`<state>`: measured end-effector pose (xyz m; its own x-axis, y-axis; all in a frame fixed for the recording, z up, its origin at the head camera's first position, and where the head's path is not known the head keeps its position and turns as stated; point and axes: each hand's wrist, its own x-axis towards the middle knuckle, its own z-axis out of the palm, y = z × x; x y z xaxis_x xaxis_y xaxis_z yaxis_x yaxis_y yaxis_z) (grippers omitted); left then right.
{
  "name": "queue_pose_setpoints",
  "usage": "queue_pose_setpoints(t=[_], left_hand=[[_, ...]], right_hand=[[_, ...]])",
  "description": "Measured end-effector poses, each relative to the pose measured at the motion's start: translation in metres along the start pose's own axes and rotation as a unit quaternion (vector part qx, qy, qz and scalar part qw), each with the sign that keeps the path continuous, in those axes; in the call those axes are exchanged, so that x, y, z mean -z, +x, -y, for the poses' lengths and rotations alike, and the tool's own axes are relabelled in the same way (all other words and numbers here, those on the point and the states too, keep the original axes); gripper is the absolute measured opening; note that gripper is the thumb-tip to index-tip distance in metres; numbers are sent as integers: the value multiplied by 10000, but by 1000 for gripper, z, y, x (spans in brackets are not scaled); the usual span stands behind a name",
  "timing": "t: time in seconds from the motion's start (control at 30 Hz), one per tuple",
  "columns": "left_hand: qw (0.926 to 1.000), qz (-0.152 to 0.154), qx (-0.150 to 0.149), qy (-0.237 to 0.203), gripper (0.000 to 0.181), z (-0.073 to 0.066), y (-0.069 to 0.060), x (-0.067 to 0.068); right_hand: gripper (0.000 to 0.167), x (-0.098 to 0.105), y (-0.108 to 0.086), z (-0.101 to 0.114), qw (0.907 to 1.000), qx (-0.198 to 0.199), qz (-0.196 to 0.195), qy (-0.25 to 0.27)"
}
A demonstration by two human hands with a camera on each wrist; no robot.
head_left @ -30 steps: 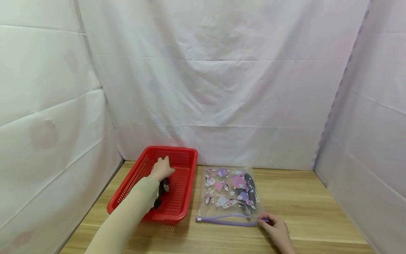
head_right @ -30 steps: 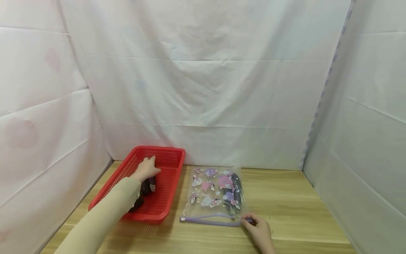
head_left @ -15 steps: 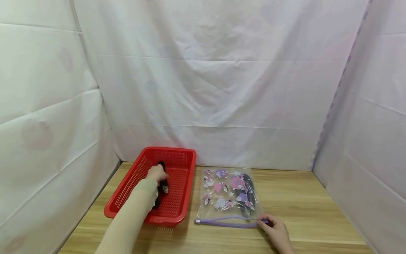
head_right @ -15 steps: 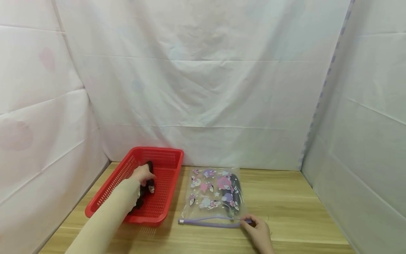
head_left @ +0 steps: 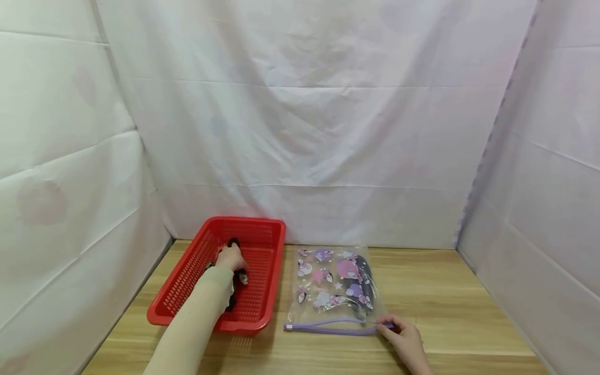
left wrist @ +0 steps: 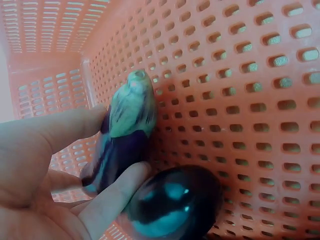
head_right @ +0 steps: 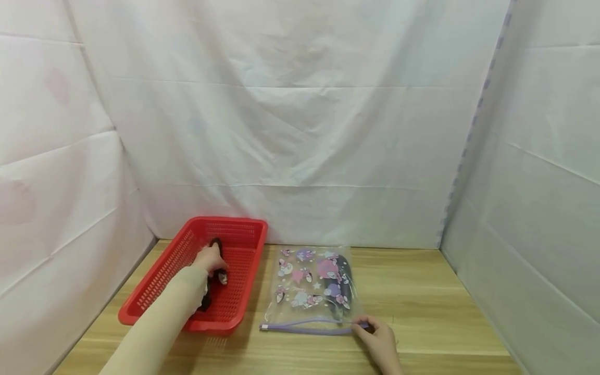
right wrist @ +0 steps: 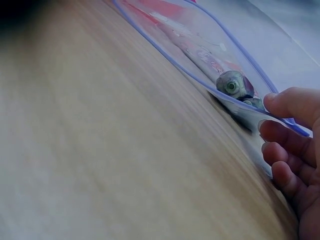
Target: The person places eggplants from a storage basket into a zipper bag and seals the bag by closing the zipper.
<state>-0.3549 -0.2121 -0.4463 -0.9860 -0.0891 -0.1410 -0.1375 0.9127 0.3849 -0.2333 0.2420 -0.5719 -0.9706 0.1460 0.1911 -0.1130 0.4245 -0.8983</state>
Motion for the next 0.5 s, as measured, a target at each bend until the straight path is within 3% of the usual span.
queue_pose_setpoints(t=[0.5], left_hand=[[9989,192,106,-406,92,2,2,-4]], right_hand=[[9,0,0,2,10000,32,0,56]])
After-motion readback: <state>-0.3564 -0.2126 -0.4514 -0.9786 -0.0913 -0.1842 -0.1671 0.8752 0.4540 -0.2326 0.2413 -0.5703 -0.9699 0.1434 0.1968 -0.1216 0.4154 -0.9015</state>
